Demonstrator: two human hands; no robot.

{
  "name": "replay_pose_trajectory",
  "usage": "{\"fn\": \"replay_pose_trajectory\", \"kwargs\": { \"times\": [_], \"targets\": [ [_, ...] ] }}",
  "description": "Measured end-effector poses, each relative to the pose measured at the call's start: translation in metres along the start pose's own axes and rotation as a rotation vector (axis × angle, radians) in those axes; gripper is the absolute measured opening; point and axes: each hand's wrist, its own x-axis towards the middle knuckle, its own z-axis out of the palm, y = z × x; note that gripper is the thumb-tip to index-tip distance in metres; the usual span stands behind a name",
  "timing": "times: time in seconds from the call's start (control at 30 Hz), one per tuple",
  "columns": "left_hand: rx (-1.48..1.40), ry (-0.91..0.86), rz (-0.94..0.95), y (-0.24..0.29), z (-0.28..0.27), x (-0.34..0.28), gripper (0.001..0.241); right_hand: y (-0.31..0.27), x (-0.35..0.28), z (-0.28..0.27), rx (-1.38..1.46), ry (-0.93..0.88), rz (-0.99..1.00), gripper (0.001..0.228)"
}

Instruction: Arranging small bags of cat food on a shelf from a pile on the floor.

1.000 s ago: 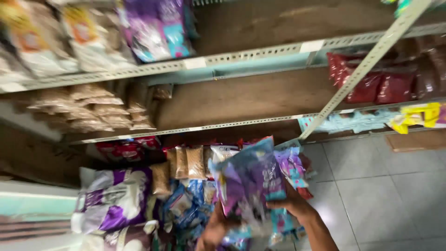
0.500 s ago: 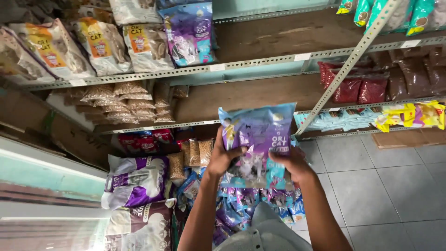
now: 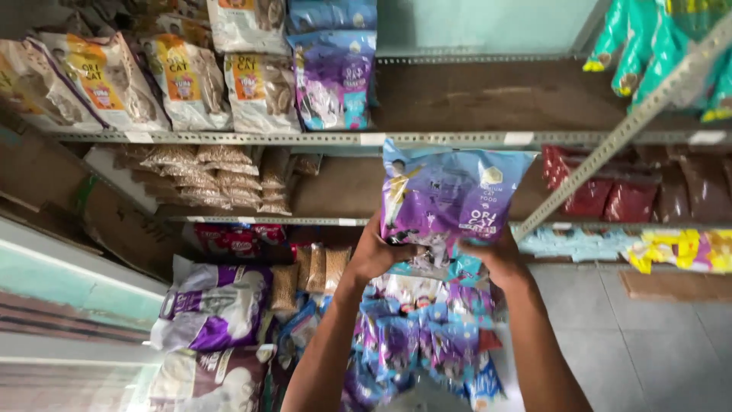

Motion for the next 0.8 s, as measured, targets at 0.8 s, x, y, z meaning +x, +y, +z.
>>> {"fn": "replay_pose_trajectory", "kwargs": {
  "times": [0.8],
  "targets": [
    [0.683,0.343,0.195,-0.161,-0.066,0.458,0.094,0.086,0.502,0.027,-0.424,0.112,-0.397,0.065]
  ]
}}
